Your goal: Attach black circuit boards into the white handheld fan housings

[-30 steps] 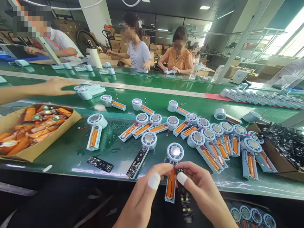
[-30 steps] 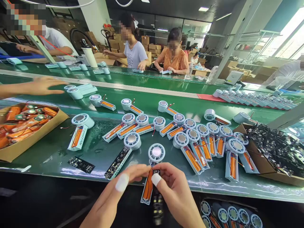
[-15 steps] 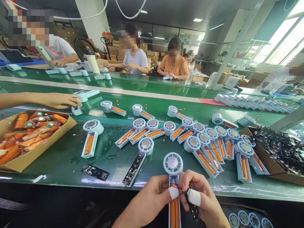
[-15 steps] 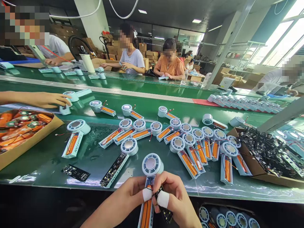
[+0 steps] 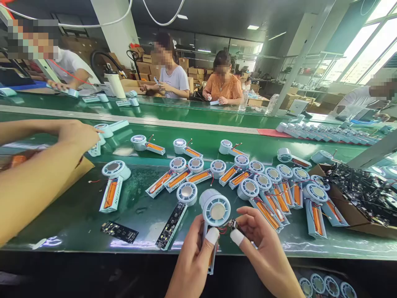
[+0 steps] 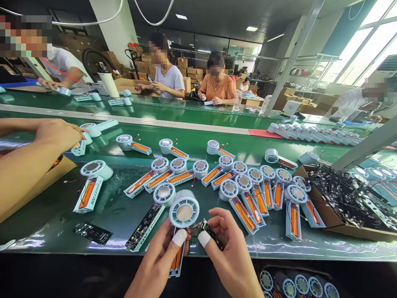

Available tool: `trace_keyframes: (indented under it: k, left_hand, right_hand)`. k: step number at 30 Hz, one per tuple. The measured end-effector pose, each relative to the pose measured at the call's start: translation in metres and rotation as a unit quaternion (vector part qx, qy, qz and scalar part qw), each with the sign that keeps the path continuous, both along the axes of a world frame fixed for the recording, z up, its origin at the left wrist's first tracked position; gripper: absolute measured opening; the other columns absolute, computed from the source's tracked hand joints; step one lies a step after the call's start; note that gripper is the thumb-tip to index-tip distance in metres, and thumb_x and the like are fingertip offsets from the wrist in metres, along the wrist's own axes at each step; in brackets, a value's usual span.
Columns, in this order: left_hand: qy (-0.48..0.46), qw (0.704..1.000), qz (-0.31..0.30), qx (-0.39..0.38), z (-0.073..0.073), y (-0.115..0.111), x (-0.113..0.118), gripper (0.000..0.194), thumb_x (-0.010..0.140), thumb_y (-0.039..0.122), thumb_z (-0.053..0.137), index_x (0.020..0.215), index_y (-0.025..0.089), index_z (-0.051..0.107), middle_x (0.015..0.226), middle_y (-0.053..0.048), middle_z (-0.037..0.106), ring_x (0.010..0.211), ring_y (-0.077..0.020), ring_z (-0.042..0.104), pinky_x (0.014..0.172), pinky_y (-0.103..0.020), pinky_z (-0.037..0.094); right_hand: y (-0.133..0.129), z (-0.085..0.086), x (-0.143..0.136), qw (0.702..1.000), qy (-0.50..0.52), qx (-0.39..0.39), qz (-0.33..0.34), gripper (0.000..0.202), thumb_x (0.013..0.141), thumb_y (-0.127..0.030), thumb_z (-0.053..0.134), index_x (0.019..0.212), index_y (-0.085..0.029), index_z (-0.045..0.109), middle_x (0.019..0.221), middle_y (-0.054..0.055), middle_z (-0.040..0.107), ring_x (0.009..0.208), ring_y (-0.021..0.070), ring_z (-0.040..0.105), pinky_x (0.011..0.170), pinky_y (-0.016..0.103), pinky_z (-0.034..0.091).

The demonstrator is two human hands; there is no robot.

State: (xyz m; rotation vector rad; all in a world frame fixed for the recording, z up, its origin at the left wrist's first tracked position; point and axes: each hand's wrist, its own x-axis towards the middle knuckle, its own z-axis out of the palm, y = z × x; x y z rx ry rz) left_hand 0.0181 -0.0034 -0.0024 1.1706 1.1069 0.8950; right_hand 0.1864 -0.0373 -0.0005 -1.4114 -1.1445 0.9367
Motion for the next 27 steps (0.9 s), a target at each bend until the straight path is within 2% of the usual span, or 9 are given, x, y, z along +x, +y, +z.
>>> trace_keyframes:
  k: [3,6,9,12,14,16,18,21,27]
  left_hand:
    - [0.033,0.998,0.019,0.046,-0.005,0.003,-0.002,0.047,0.092,0.056,0.057,0.128,0.025,0.061,0.104,-0.007,0.074,0.097,-0.0260,0.070,0.081,-0.032,0.058]
    - [0.057,0.996,0.014,0.071,-0.005,0.006,-0.004,0.042,0.093,0.052,0.056,0.125,0.025,0.062,0.085,-0.004,0.072,0.090,-0.0260,0.069,0.074,-0.030,0.057]
    - [0.058,0.997,0.004,0.057,0.001,0.007,-0.004,0.034,0.092,0.046,0.058,0.117,0.025,0.065,0.075,-0.001,0.067,0.083,-0.0239,0.067,0.070,-0.028,0.054]
    - [0.022,0.999,-0.016,0.020,0.007,0.008,-0.003,0.020,0.090,0.038,0.058,0.102,0.024,0.066,0.076,0.001,0.065,0.075,-0.0195,0.062,0.068,-0.026,0.051]
    - [-0.016,0.999,-0.040,-0.009,0.008,0.009,-0.001,0.013,0.087,0.034,0.058,0.090,0.022,0.064,0.076,0.002,0.063,0.070,-0.0164,0.058,0.065,-0.024,0.049]
    - [-0.047,0.996,-0.057,-0.043,0.008,0.010,0.000,0.011,0.083,0.032,0.058,0.086,0.022,0.062,0.077,0.002,0.063,0.065,-0.0140,0.055,0.061,-0.023,0.047]
    - [-0.067,0.993,-0.054,-0.084,0.007,0.010,0.000,0.013,0.080,0.029,0.058,0.089,0.021,0.063,0.077,0.002,0.063,0.064,-0.0136,0.054,0.060,-0.022,0.045]
    - [-0.097,0.985,-0.055,-0.129,0.005,0.008,0.001,0.021,0.081,0.030,0.059,0.099,0.022,0.065,0.076,0.002,0.061,0.069,-0.0151,0.056,0.062,-0.023,0.046]
    - [-0.164,0.972,-0.104,-0.129,0.008,0.003,0.002,0.044,0.092,0.055,0.046,0.116,0.024,0.065,0.089,-0.004,0.068,0.084,-0.0225,0.067,0.073,-0.031,0.054]
  right_hand:
    - [0.000,0.004,0.000,0.974,-0.226,0.023,0.005,0.015,0.097,-0.032,0.053,0.106,-0.025,0.062,0.084,0.003,0.070,0.073,0.0183,0.066,0.067,0.026,0.048]
    - [-0.002,0.017,-0.001,0.920,-0.380,0.015,0.096,0.025,0.101,-0.026,0.041,0.094,-0.024,0.064,0.070,0.002,0.069,0.058,0.0183,0.063,0.055,0.027,0.040]
    - [-0.004,0.032,-0.004,0.881,-0.425,-0.019,0.208,0.008,0.091,-0.028,0.061,0.091,-0.024,0.067,0.076,0.003,0.074,0.062,0.0214,0.068,0.055,0.027,0.041]
    - [-0.004,0.041,-0.008,0.864,-0.427,-0.016,0.267,0.025,0.074,-0.018,0.075,0.098,-0.023,0.069,0.090,0.005,0.078,0.076,0.0258,0.072,0.061,0.026,0.044]
    - [-0.003,0.042,-0.012,0.871,-0.408,0.008,0.275,0.028,0.073,-0.007,0.067,0.096,-0.024,0.070,0.094,0.005,0.078,0.081,0.0242,0.072,0.065,0.025,0.044]
    - [-0.003,0.040,-0.014,0.890,-0.359,0.016,0.280,0.020,0.078,-0.006,0.061,0.085,-0.023,0.068,0.084,0.002,0.076,0.071,0.0186,0.068,0.060,0.023,0.040]
    - [-0.003,0.036,-0.016,0.917,-0.281,0.000,0.283,0.017,0.088,-0.016,0.059,0.072,-0.022,0.064,0.066,-0.001,0.069,0.057,0.0137,0.059,0.053,0.023,0.035]
    - [-0.007,0.024,-0.020,0.957,-0.148,-0.016,0.251,0.039,0.099,-0.041,0.054,0.065,-0.021,0.058,0.055,-0.002,0.060,0.051,0.0121,0.053,0.053,0.021,0.037]
    - [-0.017,0.001,-0.032,0.996,-0.004,-0.036,0.087,0.059,0.098,-0.065,0.045,0.061,-0.020,0.055,0.047,-0.002,0.052,0.047,0.0119,0.048,0.058,0.023,0.044]
